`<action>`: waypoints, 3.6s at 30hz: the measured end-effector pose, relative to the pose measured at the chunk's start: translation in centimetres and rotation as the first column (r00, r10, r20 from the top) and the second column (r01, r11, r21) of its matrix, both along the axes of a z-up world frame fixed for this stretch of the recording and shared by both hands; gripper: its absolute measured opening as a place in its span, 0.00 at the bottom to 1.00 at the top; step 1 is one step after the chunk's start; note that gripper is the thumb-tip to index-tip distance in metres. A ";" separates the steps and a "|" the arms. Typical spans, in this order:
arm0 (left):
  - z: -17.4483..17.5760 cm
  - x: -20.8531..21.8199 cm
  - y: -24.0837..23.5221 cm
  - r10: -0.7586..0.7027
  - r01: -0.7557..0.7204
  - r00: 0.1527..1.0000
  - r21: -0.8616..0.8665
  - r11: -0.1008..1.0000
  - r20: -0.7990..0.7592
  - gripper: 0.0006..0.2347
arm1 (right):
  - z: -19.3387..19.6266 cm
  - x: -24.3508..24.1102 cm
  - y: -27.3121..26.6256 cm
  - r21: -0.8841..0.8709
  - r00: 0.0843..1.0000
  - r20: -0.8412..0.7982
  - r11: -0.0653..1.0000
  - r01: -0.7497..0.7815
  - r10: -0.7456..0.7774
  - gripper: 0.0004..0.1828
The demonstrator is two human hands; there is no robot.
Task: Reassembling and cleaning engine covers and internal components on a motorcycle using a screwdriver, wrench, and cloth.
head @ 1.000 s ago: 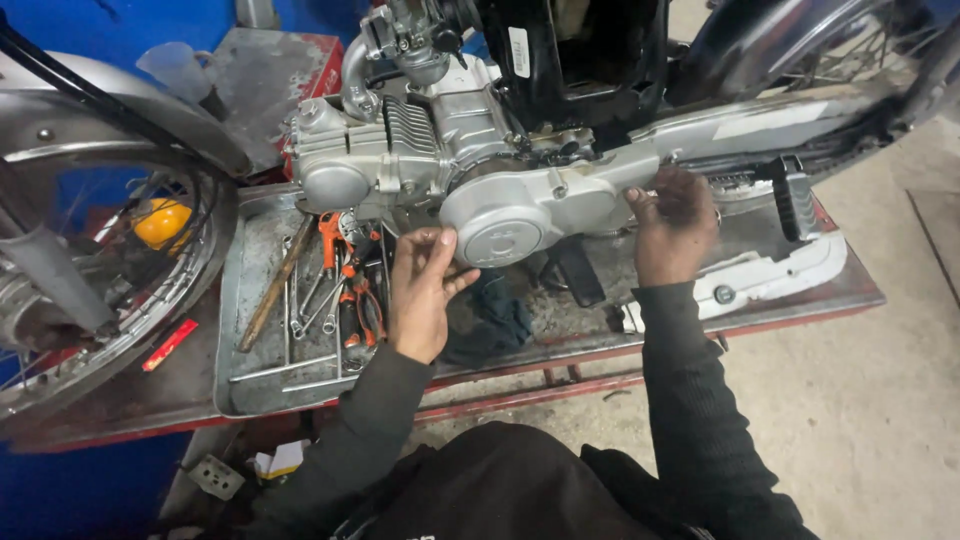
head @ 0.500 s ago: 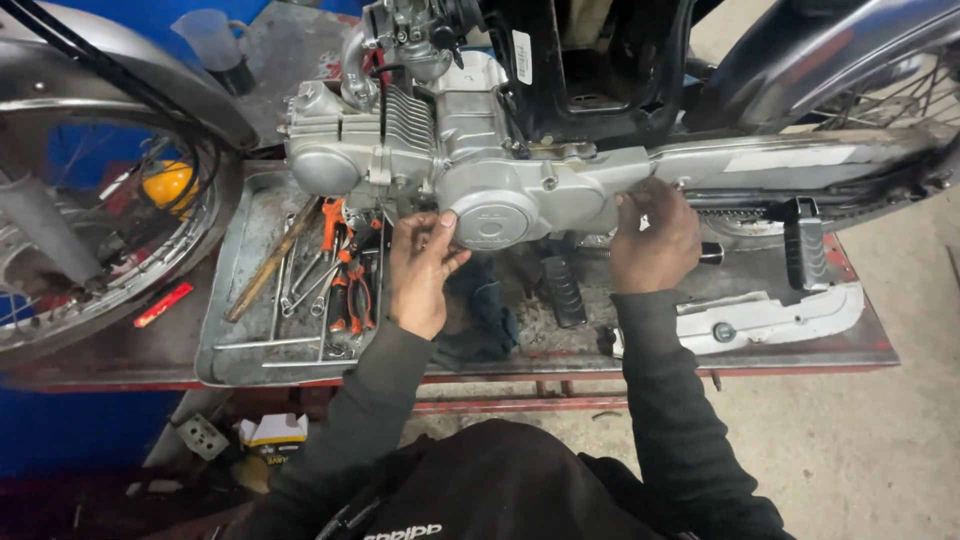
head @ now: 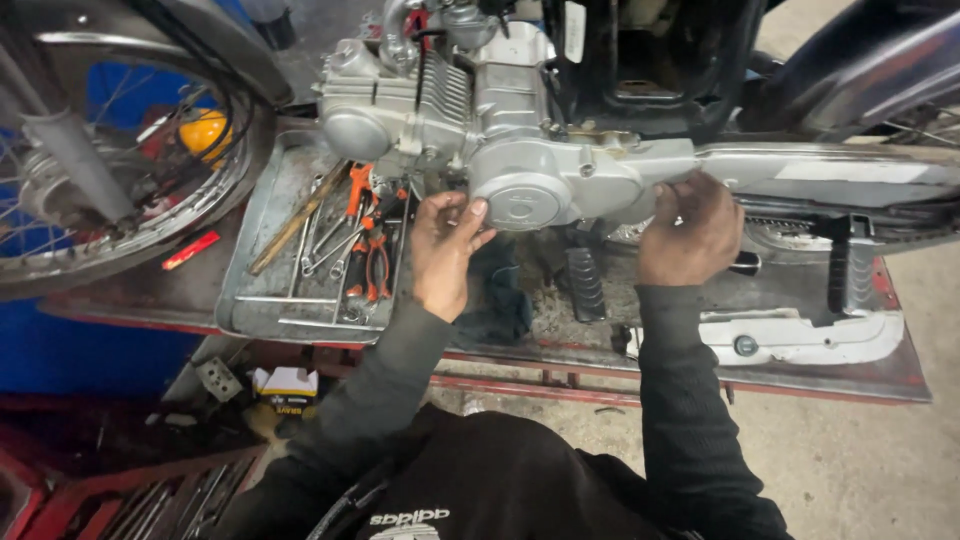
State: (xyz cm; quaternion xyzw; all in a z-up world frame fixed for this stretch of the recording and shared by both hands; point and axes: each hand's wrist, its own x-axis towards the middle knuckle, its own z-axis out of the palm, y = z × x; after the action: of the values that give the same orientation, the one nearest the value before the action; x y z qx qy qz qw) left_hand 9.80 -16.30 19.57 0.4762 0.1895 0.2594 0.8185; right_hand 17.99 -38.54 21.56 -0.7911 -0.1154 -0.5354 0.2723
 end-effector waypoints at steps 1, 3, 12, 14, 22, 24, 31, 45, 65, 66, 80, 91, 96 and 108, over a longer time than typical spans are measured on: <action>-0.4 0.1 -0.2 0.010 -0.010 1.000 -0.002 1.000 -0.003 0.16 | 0.0 0.0 0.0 -0.002 1.000 -0.003 1.000 -0.010 0.010 0.20; -1.3 0.4 -0.3 0.033 -0.034 0.999 0.028 0.999 0.038 0.15 | -0.1 0.2 0.2 0.066 1.000 0.007 0.997 0.030 -0.030 0.19; -2.2 -0.7 2.9 -0.227 0.237 0.968 0.094 0.967 -0.110 0.16 | 1.7 -5.9 2.6 0.126 0.963 -0.052 0.958 -0.257 0.265 0.06; -2.5 -2.3 4.3 -0.218 0.209 0.976 0.219 0.953 0.014 0.09 | 0.4 -8.8 5.6 0.250 0.921 -0.121 0.909 -0.333 0.370 0.04; -2.0 -9.4 12.0 -0.464 0.113 0.869 0.843 0.526 0.173 0.12 | -2.0 -16.5 21.5 0.899 0.300 -0.437 0.419 0.124 0.848 0.26; -5.4 -10.2 14.0 -0.596 -0.066 0.787 0.981 0.180 0.163 0.20 | -1.9 -16.1 24.0 0.933 -0.026 -0.042 0.049 0.357 0.999 0.50; -18.5 -8.8 29.2 0.157 0.775 0.622 0.574 -0.265 -0.767 0.11 | -5.3 -12.8 24.4 0.954 0.273 -0.298 0.278 0.112 0.915 0.35; -23.3 -4.6 31.3 -0.245 0.377 0.801 0.779 -0.502 -0.546 0.11 | -21.9 -11.4 31.5 -0.135 0.161 -0.985 0.842 -0.523 -0.058 0.11; -22.6 -7.8 28.6 -0.250 0.413 0.770 0.758 -0.505 -0.586 0.06 | -17.8 -14.2 34.6 -0.560 0.546 -0.817 0.481 -0.675 -0.185 0.05; -21.3 -8.1 28.6 -0.268 0.353 0.804 0.788 -0.505 -0.532 0.06 | -19.0 -13.9 34.4 -0.557 0.540 -0.820 0.481 -0.678 -0.188 0.06; -23.3 -7.8 30.6 -0.447 0.625 0.748 0.294 0.723 -0.491 0.08 | -20.9 -13.5 31.1 -0.068 0.326 -0.939 0.867 -0.494 0.112 0.12; -21.6 -7.4 25.9 -0.600 0.362 0.746 -0.580 0.730 -0.289 0.06 | -17.1 -13.3 33.4 0.383 0.146 -0.876 0.846 -0.371 0.460 0.12; -22.9 -7.2 26.8 -0.560 0.474 0.688 -0.298 0.828 -0.461 0.10 | -15.4 -11.3 31.2 0.004 0.310 -0.939 0.907 -0.420 0.148 0.11; -22.4 -7.7 27.0 -0.101 0.763 0.546 0.544 -0.349 -0.831 0.10 | -15.7 -11.6 33.9 -0.680 0.636 -0.727 0.401 -0.614 -0.259 0.05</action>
State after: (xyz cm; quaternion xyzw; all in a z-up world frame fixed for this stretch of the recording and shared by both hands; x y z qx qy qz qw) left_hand 2.06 10.70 -2.83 0.9673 -0.0915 -0.1815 0.1520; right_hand 6.37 -4.68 5.89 -0.9279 -0.3549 0.0270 -0.1111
